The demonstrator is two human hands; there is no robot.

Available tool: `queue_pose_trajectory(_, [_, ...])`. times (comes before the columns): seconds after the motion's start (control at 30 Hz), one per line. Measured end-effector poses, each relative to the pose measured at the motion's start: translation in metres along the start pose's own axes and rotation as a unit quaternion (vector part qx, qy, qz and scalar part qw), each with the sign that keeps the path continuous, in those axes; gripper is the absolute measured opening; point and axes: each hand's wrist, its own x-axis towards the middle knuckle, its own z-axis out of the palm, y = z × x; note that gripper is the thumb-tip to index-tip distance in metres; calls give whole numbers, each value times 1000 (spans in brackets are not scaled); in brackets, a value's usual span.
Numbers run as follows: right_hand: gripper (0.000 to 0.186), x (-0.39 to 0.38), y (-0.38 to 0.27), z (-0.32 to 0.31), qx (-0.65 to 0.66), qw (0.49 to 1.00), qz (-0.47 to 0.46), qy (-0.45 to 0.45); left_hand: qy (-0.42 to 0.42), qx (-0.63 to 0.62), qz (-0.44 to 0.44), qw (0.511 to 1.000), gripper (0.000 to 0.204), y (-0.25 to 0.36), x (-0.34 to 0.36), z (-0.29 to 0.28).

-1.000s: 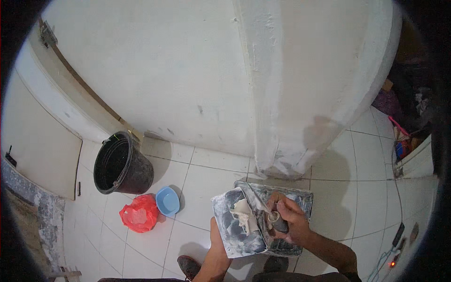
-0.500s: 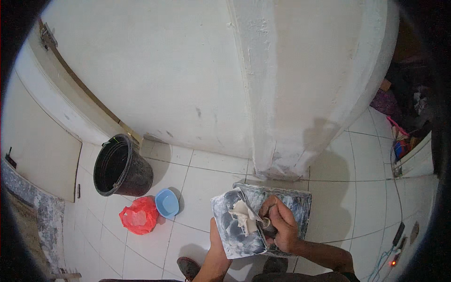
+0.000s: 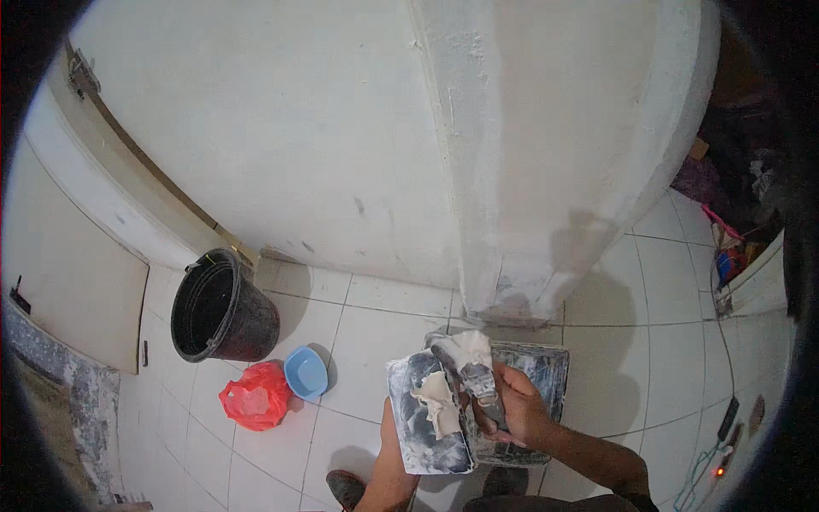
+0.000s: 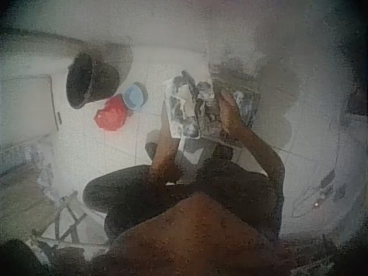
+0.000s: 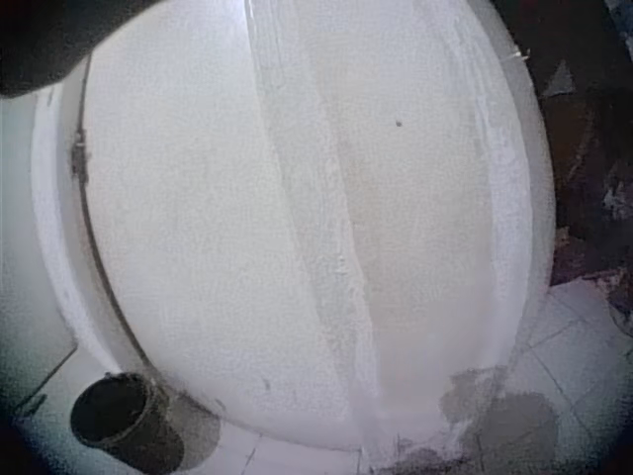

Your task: Applying plaster or putty to a damaged wall using a spatula and a brush.

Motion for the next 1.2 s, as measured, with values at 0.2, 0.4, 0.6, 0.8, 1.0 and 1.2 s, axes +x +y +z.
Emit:
queue_pose_trajectory(0.2, [30, 7, 33, -24, -180, 958, -221, -37, 25, -30, 39, 998, 43, -14, 15, -18])
queue_pose_trajectory(0.4, [31, -24, 5, -3, -241, 970, -12, 13, 20, -281, 9, 960, 32, 3, 7, -4])
queue_pose_trajectory(0.6, [31, -37, 11, -16, -143, 983, -103, 55, 2, -306, -58, 950, 44, 13, 10, 1])
queue_pose_trajectory(0.8, [29, -4, -5, -3, -96, 979, -177, 37, 45, 127, 84, 987, 41, 14, 0, 14])
queue_pose_trajectory(1.0, [20, 16, 8, 1, -229, 899, -364, 80, 40, -130, 12, 991, 34, 18, -5, 17])
queue_pose_trajectory(1.2, [14, 12, 9, -1, -325, 844, -418, 89, -22, -152, 38, 987, 39, 5, 0, 4])
